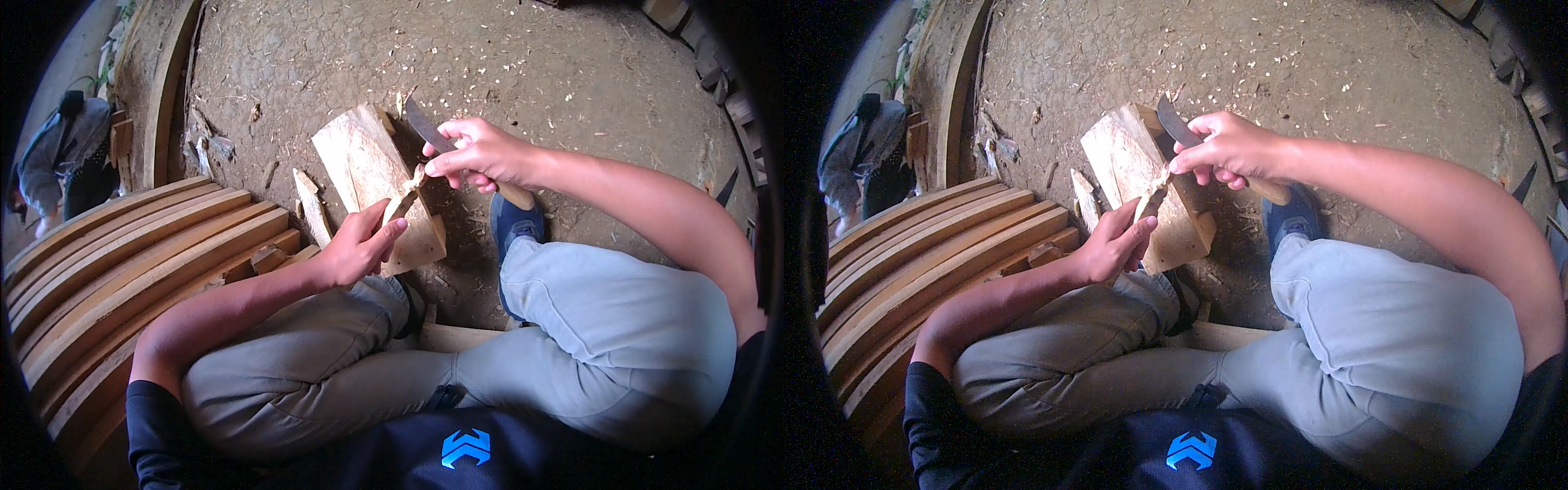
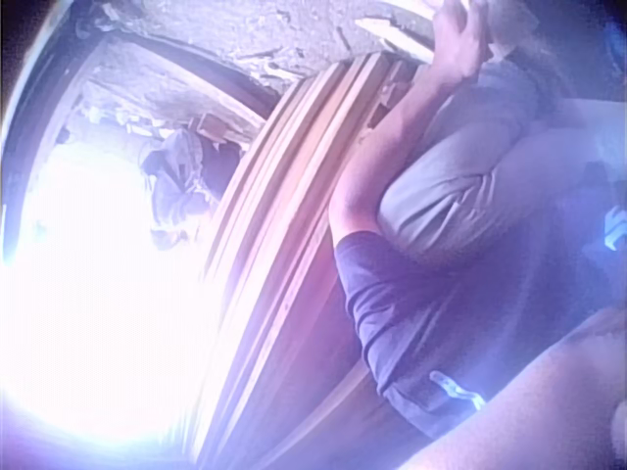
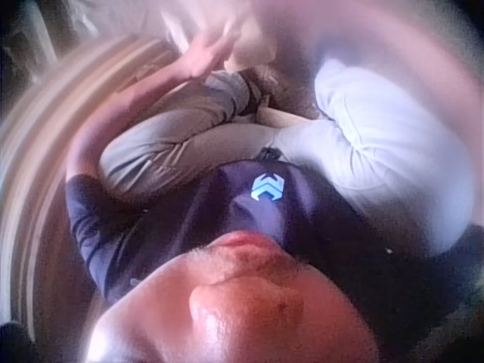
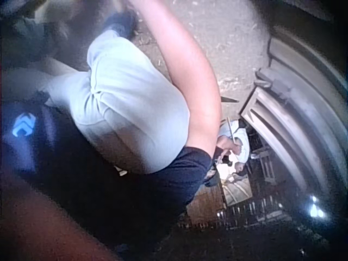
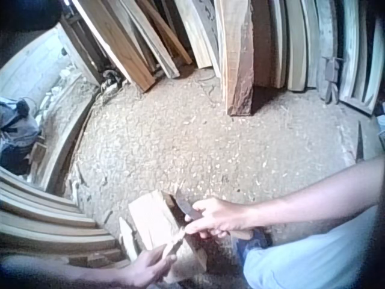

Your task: The person sits on the ground and uses a knife to carve a small piece of wood held against a larger block. They repeatedly shave and shape the wood, occasionally pausing to inspect the carved piece.

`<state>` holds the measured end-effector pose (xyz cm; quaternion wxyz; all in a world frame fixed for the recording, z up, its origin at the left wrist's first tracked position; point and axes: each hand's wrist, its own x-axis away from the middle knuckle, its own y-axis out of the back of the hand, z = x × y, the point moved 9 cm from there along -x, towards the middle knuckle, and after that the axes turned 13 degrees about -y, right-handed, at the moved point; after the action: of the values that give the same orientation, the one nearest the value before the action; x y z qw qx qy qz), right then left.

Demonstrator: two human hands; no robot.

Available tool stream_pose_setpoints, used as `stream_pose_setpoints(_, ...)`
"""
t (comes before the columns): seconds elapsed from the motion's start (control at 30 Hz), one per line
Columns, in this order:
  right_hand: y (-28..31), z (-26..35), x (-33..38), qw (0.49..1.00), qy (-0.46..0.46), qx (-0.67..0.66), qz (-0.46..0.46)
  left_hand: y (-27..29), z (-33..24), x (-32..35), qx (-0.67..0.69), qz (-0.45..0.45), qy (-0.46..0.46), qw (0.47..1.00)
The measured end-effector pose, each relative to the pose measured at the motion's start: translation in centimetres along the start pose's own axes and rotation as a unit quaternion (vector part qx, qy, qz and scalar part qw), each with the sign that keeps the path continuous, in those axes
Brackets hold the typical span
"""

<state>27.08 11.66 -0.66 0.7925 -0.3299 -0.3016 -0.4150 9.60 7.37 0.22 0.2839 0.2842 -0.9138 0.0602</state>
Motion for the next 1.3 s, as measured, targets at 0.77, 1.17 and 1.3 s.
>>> stream_pose_setpoints(0.77, -1.2, 1.6, 0.4, 0.998, 0.041, 0.026, 0.030, -0.9, -1.7, 0.4, 0.123, 0.027, -0.065, 0.990)
stream_pose_setpoints(1.17, -0.2, -0.8, -0.2, 0.961, -0.029, 0.245, -0.128, -0.3, 3.6, 1.5, 0.085, -0.061, 0.098, 0.990)
stream_pose_setpoints(1.3, -3.0, -1.0, 0.9, 0.905, 0.016, 0.397, -0.153, -0.6, 4.6, 1.9, 0.064, -0.074, 0.107, 0.989)
